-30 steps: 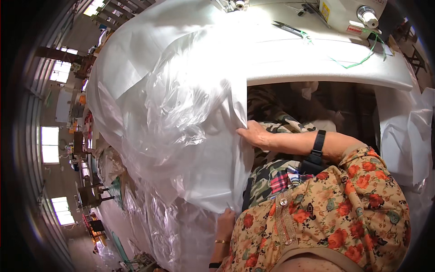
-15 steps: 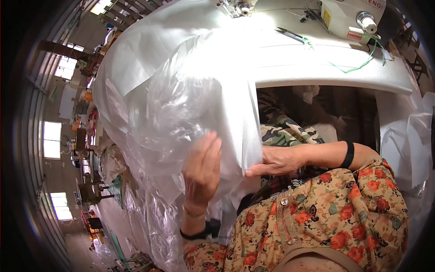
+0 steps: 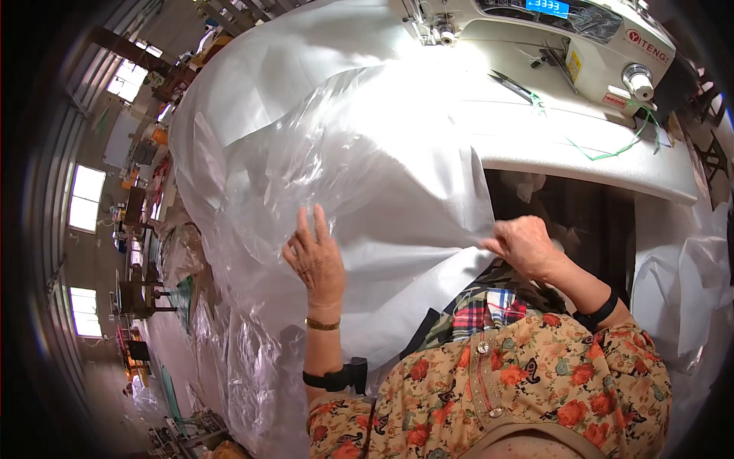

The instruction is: The person folds and aligns the edges of a large white plastic sheet by hand, then feeds the material through a sewing machine to join the sections together. This process of folding, aligning, and sewing is repeated to create multiple seams.

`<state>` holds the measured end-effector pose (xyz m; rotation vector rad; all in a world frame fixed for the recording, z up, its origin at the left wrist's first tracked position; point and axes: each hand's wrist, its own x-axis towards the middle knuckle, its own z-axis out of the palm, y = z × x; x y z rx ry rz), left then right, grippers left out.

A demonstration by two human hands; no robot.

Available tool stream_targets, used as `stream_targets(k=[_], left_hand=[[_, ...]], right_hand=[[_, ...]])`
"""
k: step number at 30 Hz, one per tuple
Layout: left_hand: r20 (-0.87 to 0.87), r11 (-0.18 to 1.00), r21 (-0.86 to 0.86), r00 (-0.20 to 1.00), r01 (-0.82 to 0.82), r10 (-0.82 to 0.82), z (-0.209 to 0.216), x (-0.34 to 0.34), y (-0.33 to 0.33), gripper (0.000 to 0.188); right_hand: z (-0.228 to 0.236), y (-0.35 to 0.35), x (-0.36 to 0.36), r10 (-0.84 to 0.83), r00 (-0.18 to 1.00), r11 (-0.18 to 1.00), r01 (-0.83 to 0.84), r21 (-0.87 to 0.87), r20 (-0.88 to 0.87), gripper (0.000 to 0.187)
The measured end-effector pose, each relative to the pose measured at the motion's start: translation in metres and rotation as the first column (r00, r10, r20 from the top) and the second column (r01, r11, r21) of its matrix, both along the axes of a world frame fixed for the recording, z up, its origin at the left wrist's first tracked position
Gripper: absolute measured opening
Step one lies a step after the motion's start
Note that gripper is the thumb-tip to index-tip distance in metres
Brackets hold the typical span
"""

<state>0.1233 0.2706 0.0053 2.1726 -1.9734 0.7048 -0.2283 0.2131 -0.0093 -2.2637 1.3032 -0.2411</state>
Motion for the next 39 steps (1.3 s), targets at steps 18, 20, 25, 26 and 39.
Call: stream_targets(k=[18,20,25,26,39], left_hand=[[-0.708,0.909,-0.413,0.609,0.052,-0.357,0.177,0.059,0.036,0.02],[-0.639,0.894,-0.446,0.685,0.041,-0.35,0.187,0.094,0.041,0.019],[-0.518,0.939,-0.237,0.85,-0.25,0.095,0.16,0.258,0.053,0.02],[-0.39,0.925,-0.104,0.871,-0.365,0.3,0.153,0.32,0.09,0.021],[-0.409,0.508,0.124,0.51,0.852,-0.756,0.145,-0.085,-0.022,0.036]], right_hand=[[0.035,-0.055,0.149,-0.435,0.315,0.775,-0.345,0.529,0.843,0.047],[0.036,-0.019,0.149,-0.444,0.126,0.638,-0.651,0.412,0.887,0.021],[0.025,0.023,0.129,-0.254,0.373,0.27,-0.859,0.435,0.893,0.021],[0.024,0.031,0.132,-0.24,0.368,0.227,-0.878,0.421,0.898,0.021],[-0.025,0.037,0.14,-0.41,0.643,0.363,-0.535,0.763,0.647,0.039]])
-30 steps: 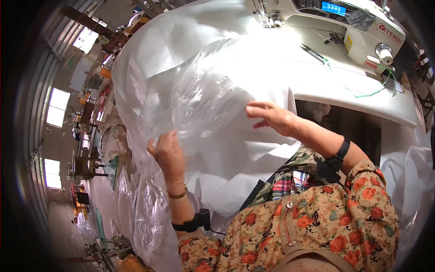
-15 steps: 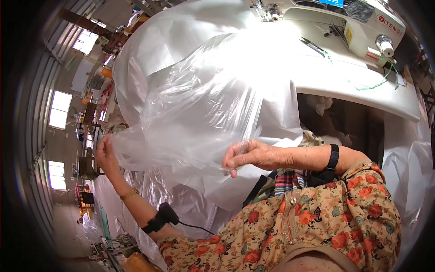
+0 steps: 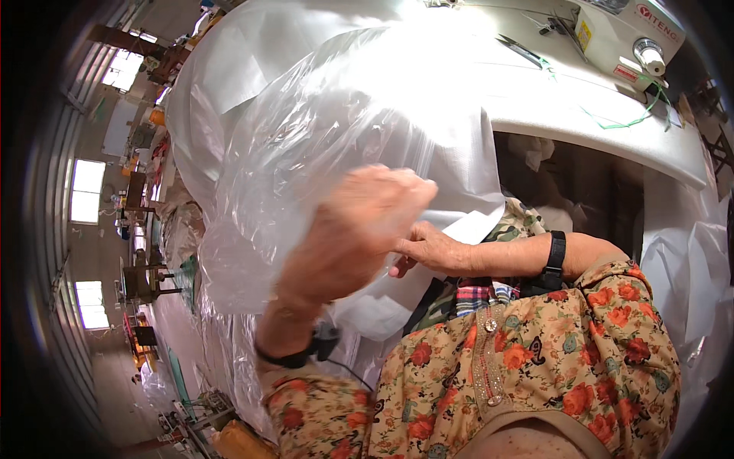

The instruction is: The person folds and aligns the edges of a large white plastic sheet by hand, then feeds the material through a sewing machine to join the sections together. This process of folding, aligning, and sewing is repeated to create multiple seams.

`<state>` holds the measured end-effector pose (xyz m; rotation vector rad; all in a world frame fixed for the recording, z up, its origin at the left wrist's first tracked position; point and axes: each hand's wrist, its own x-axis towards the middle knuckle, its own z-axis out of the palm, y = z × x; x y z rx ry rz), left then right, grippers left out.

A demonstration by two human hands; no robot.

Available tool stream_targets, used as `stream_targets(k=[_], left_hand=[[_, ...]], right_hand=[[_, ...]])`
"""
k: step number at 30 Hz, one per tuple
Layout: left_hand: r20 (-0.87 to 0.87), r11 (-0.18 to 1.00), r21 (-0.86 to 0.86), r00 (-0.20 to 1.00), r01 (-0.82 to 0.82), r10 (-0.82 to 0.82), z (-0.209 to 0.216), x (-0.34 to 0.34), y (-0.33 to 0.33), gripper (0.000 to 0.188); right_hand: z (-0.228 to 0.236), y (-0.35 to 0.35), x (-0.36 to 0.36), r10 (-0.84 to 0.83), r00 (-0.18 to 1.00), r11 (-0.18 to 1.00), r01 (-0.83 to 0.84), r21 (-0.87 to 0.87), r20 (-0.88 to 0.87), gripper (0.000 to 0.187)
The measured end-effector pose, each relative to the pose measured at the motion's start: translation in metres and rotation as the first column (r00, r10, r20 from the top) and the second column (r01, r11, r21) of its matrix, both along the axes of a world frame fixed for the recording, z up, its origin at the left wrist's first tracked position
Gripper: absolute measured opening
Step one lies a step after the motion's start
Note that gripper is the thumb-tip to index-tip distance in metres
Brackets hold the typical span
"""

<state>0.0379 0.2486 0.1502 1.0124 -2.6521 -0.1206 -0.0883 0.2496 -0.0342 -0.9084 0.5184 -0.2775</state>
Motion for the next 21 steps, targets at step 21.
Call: stream_targets(k=[21], left_hand=[[-0.363,0.489,0.867,0.546,-0.1,0.755,-0.121,0.002,-0.002,0.063]], right_hand=[[0.037,-0.02,-0.057,0.12,0.977,0.114,-0.188,-0.975,-0.175,0.039]])
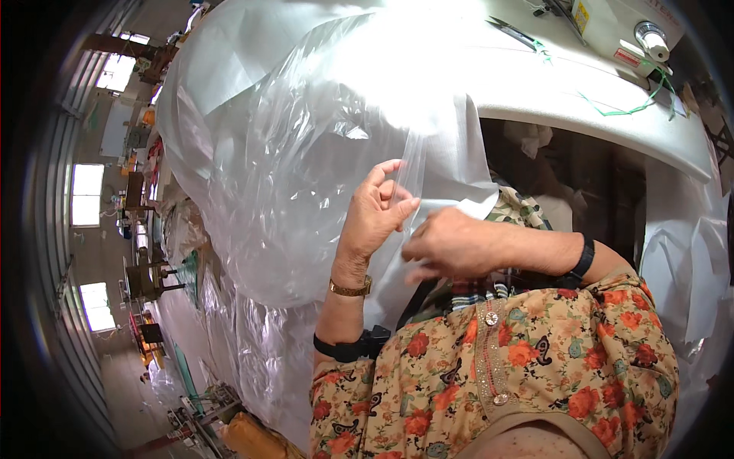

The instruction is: The person folds and aligns the edges of a large white plastic sheet by hand, then feeds the material through a sewing machine to join the sections together. This process of folding, aligning, and sewing is repeated to create multiple seams.

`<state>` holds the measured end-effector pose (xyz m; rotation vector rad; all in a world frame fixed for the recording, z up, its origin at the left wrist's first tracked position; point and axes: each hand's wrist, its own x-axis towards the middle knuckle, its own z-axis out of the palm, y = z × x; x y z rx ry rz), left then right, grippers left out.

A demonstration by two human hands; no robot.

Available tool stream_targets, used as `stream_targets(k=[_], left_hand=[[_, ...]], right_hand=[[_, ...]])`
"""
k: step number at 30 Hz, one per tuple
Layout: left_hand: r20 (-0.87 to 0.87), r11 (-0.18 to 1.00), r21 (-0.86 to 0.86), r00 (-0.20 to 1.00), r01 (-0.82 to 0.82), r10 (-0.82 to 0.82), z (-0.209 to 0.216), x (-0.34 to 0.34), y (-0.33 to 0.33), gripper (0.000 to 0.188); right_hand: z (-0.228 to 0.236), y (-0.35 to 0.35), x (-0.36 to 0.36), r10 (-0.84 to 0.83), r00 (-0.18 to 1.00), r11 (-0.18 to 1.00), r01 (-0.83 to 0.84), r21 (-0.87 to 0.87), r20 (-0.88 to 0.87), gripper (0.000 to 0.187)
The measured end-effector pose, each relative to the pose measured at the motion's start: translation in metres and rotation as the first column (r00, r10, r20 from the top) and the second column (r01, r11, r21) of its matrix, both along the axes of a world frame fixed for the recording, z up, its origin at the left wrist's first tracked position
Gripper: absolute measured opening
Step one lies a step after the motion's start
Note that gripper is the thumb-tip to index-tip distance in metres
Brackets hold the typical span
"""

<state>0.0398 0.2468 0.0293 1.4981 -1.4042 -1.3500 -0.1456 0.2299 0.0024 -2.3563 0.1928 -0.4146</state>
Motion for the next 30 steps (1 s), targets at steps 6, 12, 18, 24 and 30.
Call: stream_targets(k=[6,12,18,24,30], left_hand=[[-0.224,0.994,0.097,0.972,-0.051,0.072,-0.01,-0.006,0.002,0.033],[0.034,0.973,-0.105,0.977,-0.204,0.209,-0.002,-0.014,0.011,0.019],[-0.059,0.972,-0.089,0.975,-0.219,0.214,-0.001,-0.019,0.015,0.017],[-0.056,0.975,-0.138,0.984,-0.173,0.167,0.001,-0.026,0.018,0.012],[-0.229,0.983,-0.055,0.961,-0.174,0.157,0.006,-0.036,0.018,0.009]], right_hand=[[-0.028,-0.018,-0.009,-0.444,0.895,0.448,0.265,0.854,-0.045,0.036],[-0.049,-0.018,0.0,-0.369,0.925,0.28,0.021,0.96,0.087,0.029],[-0.025,-0.015,-0.021,-0.613,0.775,0.717,0.461,0.522,0.157,0.022],[-0.053,-0.027,-0.054,-0.919,0.273,0.35,0.897,0.271,0.283,0.031],[-0.087,-0.011,-0.055,-0.863,0.501,0.463,0.835,0.298,-0.061,0.024]])
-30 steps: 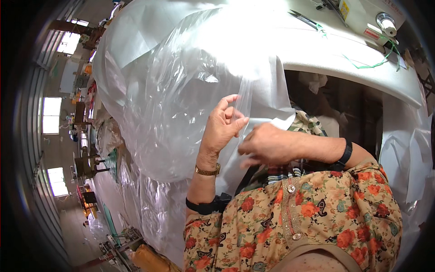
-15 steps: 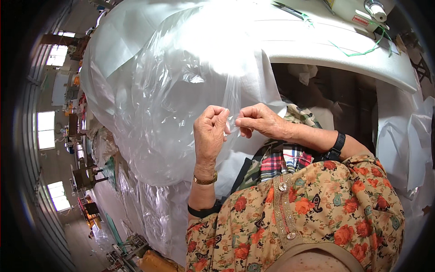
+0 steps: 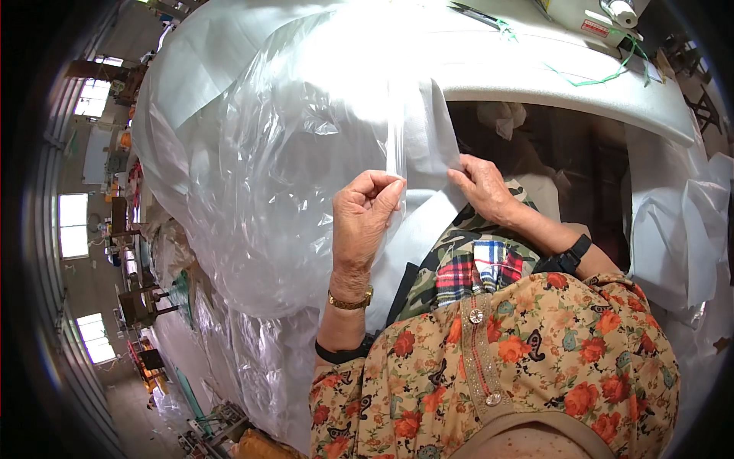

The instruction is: The person folds and aligns the edges of a large white plastic sheet by hand, then feeds the material through a sewing machine to join the sections together. This process of folding, aligning, and sewing is repeated to create multiple seams.

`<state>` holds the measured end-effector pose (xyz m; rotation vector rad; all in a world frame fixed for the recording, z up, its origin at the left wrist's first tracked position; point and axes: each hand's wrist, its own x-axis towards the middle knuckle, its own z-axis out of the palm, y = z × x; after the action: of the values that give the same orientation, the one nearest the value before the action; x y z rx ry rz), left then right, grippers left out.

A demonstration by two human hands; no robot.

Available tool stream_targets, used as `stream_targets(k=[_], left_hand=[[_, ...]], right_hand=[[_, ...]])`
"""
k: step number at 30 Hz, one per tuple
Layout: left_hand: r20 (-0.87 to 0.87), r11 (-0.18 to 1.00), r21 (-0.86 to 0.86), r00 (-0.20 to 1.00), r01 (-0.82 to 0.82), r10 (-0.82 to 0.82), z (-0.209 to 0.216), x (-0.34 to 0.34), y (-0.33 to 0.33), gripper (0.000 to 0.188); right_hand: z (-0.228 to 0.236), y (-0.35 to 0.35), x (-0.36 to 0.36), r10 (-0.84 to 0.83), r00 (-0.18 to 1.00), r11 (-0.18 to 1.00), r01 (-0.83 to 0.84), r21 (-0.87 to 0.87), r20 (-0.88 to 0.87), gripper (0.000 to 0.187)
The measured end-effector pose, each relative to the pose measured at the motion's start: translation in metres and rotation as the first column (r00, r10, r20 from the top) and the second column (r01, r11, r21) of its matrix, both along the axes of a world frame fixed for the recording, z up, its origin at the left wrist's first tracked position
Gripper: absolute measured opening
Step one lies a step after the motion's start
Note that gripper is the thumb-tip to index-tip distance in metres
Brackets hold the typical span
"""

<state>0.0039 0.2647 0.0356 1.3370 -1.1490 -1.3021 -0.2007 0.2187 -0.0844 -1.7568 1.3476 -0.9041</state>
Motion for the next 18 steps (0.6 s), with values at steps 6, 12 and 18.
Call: stream_targets(k=[6,12,18], left_hand=[[0.126,0.997,-0.038,0.99,0.066,-0.06,0.003,-0.005,-0.001,0.009],[0.37,0.975,-0.179,0.927,0.131,-0.056,-0.003,-0.005,0.008,0.008],[0.379,0.967,-0.235,0.926,0.096,0.001,-0.011,-0.005,0.012,0.006]], right_hand=[[0.068,0.027,0.009,0.324,0.841,0.883,-0.433,0.179,0.434,0.029],[0.084,0.046,0.019,0.445,0.816,0.887,-0.458,-0.055,0.369,0.021],[0.085,0.055,0.029,0.514,0.852,0.84,-0.478,-0.256,0.096,0.014]])
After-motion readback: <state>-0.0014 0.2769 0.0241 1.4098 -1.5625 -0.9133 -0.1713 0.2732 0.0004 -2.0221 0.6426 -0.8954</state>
